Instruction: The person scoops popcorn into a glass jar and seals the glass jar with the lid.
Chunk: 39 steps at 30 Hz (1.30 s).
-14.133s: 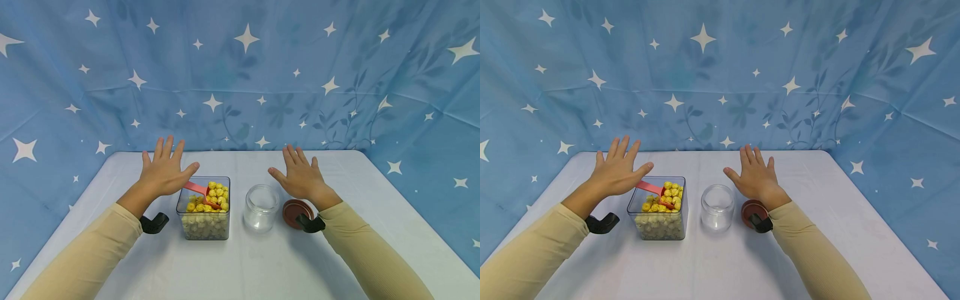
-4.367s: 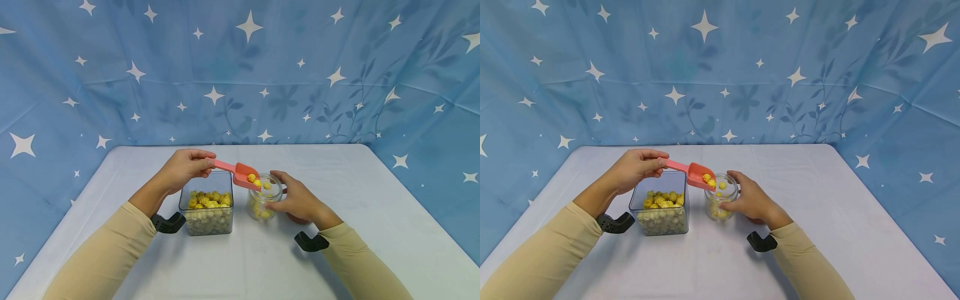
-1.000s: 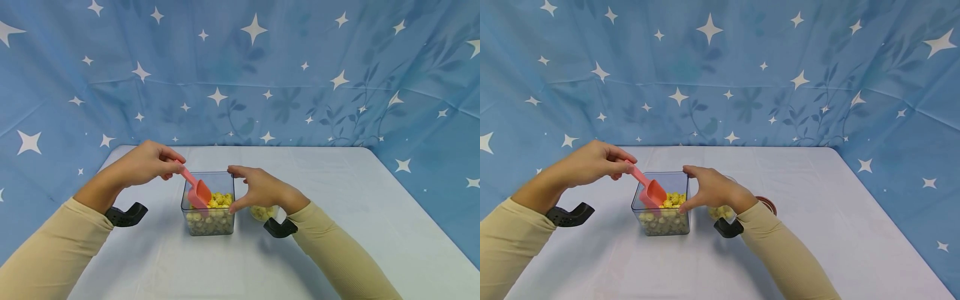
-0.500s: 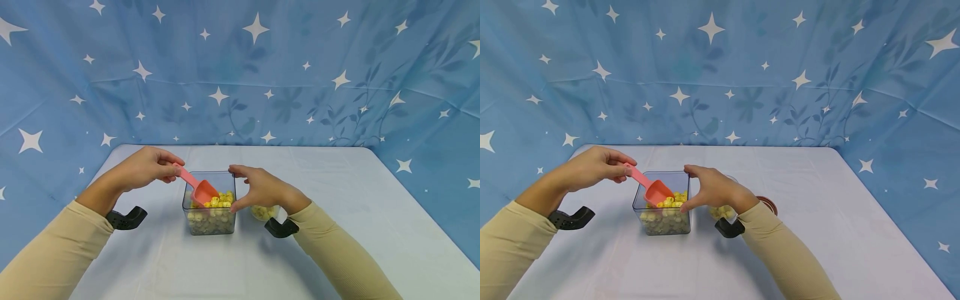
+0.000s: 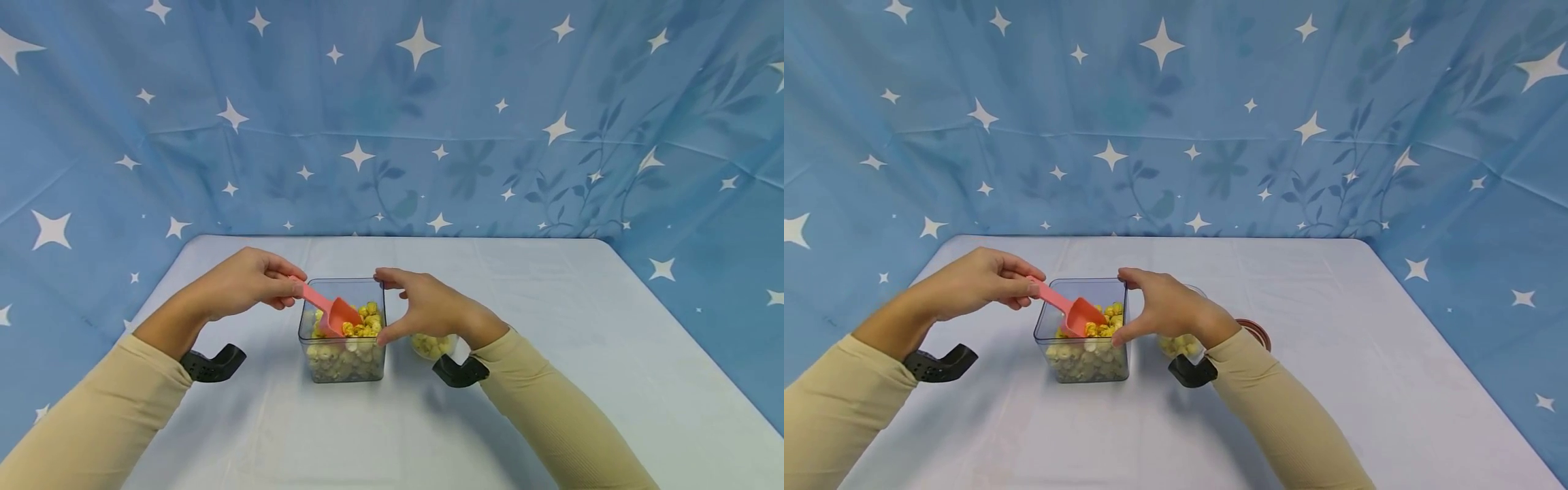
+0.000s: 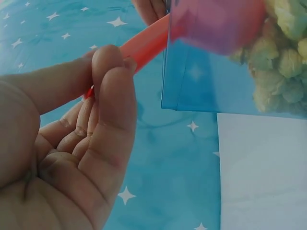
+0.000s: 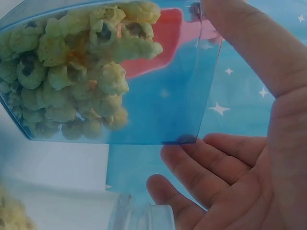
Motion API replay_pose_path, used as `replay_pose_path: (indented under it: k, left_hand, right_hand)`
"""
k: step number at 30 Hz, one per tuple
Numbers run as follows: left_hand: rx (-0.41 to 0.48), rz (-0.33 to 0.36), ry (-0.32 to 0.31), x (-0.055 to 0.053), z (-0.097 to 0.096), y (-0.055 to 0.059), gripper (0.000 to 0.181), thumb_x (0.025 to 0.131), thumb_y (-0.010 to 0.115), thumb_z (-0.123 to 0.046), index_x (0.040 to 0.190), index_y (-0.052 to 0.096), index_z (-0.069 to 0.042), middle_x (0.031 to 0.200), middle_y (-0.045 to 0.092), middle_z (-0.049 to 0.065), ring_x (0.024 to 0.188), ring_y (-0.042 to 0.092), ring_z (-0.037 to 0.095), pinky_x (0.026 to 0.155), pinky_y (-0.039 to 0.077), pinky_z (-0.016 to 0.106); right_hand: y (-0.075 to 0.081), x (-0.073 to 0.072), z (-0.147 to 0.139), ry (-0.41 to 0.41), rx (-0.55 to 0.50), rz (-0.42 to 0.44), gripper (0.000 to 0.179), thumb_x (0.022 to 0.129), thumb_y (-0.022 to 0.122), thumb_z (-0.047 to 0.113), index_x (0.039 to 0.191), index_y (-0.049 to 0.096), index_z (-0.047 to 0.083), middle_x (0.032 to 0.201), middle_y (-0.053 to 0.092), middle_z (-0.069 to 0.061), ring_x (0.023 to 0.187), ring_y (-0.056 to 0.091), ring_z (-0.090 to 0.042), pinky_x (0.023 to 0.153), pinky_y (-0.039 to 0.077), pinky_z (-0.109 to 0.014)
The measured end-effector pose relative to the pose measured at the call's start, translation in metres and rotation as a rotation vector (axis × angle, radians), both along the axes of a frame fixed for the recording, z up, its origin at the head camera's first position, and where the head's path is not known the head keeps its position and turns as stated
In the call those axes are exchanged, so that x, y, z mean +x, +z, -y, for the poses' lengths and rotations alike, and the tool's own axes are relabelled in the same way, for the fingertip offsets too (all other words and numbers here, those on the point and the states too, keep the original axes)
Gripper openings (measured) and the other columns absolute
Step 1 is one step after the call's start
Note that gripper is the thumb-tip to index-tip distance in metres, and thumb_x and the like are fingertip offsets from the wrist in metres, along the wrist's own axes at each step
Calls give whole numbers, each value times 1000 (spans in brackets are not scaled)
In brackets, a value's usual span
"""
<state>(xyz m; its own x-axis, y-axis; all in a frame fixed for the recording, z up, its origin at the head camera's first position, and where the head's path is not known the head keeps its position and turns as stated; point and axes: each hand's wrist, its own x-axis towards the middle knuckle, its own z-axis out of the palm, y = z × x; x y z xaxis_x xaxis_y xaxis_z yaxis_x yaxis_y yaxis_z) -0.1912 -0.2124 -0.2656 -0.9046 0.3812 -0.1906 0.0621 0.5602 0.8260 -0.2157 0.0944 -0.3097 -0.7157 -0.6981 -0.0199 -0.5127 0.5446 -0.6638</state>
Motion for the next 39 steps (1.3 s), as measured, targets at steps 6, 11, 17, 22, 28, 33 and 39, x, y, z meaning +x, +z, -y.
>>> replay_pose_path:
  k: [6,11,17,22,28,33,39]
  left_hand:
    - [6,17,12,-2,-4,-5,38,98,67,-13,127,61,10,92,71,12,83,69,22,79,59,32]
    - [36,58,5,-3,-8,-15,39,99,65,-13,129,59,11,92,71,12,82,67,21,79,59,33]
    - [81,81,17,-5,-13,-20,40,100,64,-14,129,58,12,92,70,14,80,66,21,80,59,35]
    - [91,101,-9,-1,-8,-18,42,100,64,-12,133,55,13,93,70,13,82,66,23,81,58,35]
    - [78,88,-17,-2,-14,-21,40,99,64,-12,132,58,10,91,69,11,81,63,23,74,57,32]
    - [102,82,15,-1,-14,-26,42,100,64,-14,134,56,10,87,67,11,79,60,21,72,55,30]
    - [214,95,73,2,-4,-33,43,103,57,-9,138,49,14,98,66,15,80,58,17,74,55,27]
  right_hand:
    - [0,1,0,-1,-3,-2,105,75,90,37,155,33,3,154,41,-11,137,44,-25,109,41,-44]
    - [1,2,0,-3,-3,-7,105,75,90,38,155,33,3,154,41,-12,137,44,-25,109,41,-42]
    - [-1,1,-1,0,-17,-14,104,74,91,37,155,33,3,154,42,-11,137,44,-25,110,40,-46]
    - [-1,1,-2,0,-15,-11,104,75,90,37,155,32,4,155,41,-9,138,43,-24,110,40,-45]
    - [-2,1,-4,-5,-22,-5,104,75,90,35,156,32,4,155,40,-10,139,42,-25,111,39,-47]
    - [-2,3,-3,-9,-21,-6,104,76,90,34,156,31,5,156,39,-8,139,42,-24,111,39,-45]
    - [-2,4,-3,-14,-18,0,106,74,90,38,156,31,5,156,40,-8,139,42,-24,110,40,-44]
